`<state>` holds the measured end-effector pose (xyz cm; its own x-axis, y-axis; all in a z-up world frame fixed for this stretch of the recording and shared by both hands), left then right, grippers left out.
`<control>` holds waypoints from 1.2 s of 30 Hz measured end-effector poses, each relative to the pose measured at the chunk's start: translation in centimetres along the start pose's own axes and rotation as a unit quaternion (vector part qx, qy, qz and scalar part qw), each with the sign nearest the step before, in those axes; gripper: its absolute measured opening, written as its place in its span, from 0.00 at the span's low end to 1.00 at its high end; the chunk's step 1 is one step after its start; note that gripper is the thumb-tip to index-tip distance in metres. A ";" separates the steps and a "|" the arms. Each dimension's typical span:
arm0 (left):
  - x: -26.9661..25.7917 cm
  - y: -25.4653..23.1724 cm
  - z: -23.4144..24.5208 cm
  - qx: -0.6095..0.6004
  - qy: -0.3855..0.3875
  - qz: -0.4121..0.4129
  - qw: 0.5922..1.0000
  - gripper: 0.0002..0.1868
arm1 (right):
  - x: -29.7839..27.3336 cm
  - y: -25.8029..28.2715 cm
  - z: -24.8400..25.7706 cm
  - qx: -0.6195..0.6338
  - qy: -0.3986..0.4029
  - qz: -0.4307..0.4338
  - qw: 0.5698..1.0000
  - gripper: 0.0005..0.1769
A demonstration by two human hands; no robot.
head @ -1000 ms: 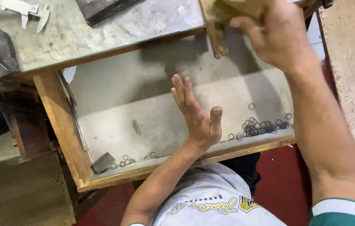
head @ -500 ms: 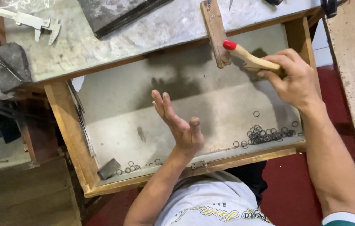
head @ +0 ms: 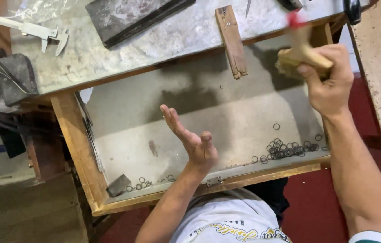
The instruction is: Cutting small metal rings using a jeweler's saw on a workbench and cleaning the area with a brush.
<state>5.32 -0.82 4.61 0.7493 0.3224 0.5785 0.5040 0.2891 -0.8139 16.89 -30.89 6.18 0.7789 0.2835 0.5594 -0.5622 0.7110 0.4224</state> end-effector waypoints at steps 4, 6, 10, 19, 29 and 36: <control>-0.4 -0.3 0.4 -0.002 0.009 0.005 1.000 0.40 | -0.2 0.5 -0.3 -0.065 0.069 -0.033 0.995 0.14; -0.1 0.0 0.1 -0.006 -0.001 0.003 1.000 0.40 | 0.6 0.7 0.0 0.033 0.008 -0.006 0.999 0.13; -0.3 -0.3 0.3 -0.006 -0.002 0.009 1.000 0.40 | 0.2 0.3 -0.5 -0.077 0.084 -0.015 0.993 0.15; -0.3 -0.3 0.3 -0.027 -0.009 0.010 1.000 0.41 | 0.2 1.0 0.1 0.095 -0.021 -0.049 0.994 0.14; -0.3 -0.2 0.1 -0.016 0.002 0.011 1.000 0.40 | 0.0 0.5 -1.5 -0.058 0.159 -0.054 0.984 0.19; -0.4 -0.3 -0.2 -0.010 0.041 0.041 0.998 0.39 | 0.0 1.7 -0.2 -0.060 0.051 -0.065 0.995 0.13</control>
<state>4.95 -1.20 4.56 0.8208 0.2685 0.5043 0.4473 0.2471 -0.8596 15.94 -29.50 6.73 0.8701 0.2433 0.4286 -0.4225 0.8160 0.3945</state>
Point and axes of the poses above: each hand's wrist, its own x-axis towards the middle knuckle, its own z-axis out of the back of the hand, y = z × x, the point moved 5 cm from there along x, towards the middle knuckle, and after that the axes turned 10 degrees about -x, right-handed, at the moved point
